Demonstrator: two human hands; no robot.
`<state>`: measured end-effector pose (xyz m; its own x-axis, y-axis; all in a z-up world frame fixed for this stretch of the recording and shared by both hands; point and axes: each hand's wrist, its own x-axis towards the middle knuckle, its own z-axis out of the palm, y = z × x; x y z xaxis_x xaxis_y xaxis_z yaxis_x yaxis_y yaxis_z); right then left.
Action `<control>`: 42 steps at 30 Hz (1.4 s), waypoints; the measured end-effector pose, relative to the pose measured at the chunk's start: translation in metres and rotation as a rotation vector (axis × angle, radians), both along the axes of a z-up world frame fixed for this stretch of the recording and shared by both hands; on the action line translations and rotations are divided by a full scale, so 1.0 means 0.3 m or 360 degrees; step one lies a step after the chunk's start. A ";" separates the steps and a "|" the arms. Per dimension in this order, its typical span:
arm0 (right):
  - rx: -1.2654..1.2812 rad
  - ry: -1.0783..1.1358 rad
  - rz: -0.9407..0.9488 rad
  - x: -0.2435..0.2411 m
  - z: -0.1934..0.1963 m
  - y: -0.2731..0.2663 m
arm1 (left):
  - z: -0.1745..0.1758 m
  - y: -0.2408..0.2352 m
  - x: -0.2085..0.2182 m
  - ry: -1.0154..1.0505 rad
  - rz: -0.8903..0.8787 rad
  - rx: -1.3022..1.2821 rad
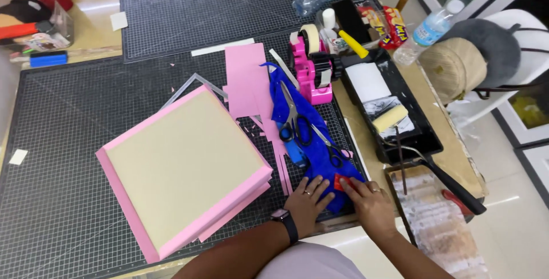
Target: Assembling and decorating a cardboard box with pink paper using craft tools
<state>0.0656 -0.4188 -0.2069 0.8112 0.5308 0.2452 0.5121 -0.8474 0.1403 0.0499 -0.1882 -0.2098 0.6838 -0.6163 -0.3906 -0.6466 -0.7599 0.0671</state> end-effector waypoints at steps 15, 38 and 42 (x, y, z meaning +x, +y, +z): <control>0.1279 0.1107 -0.0741 0.050 0.225 -0.019 | 0.721 0.202 -0.101 0.0053 0.0040 -0.1290; 0.3333 0.1663 -0.0702 0.249 0.384 0.534 | 0.876 0.971 0.169 -0.0644 0.0793 -0.0689; 0.3286 0.1475 -0.0674 0.249 0.445 0.517 | 0.824 0.850 0.433 -0.0131 0.0489 -0.0413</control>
<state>0.1402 -0.2638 -0.0734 0.9445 -0.0276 -0.3274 -0.2779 0.4642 -0.8410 0.1799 0.0667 0.0374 0.8740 -0.4492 -0.1855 -0.4031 -0.8833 0.2394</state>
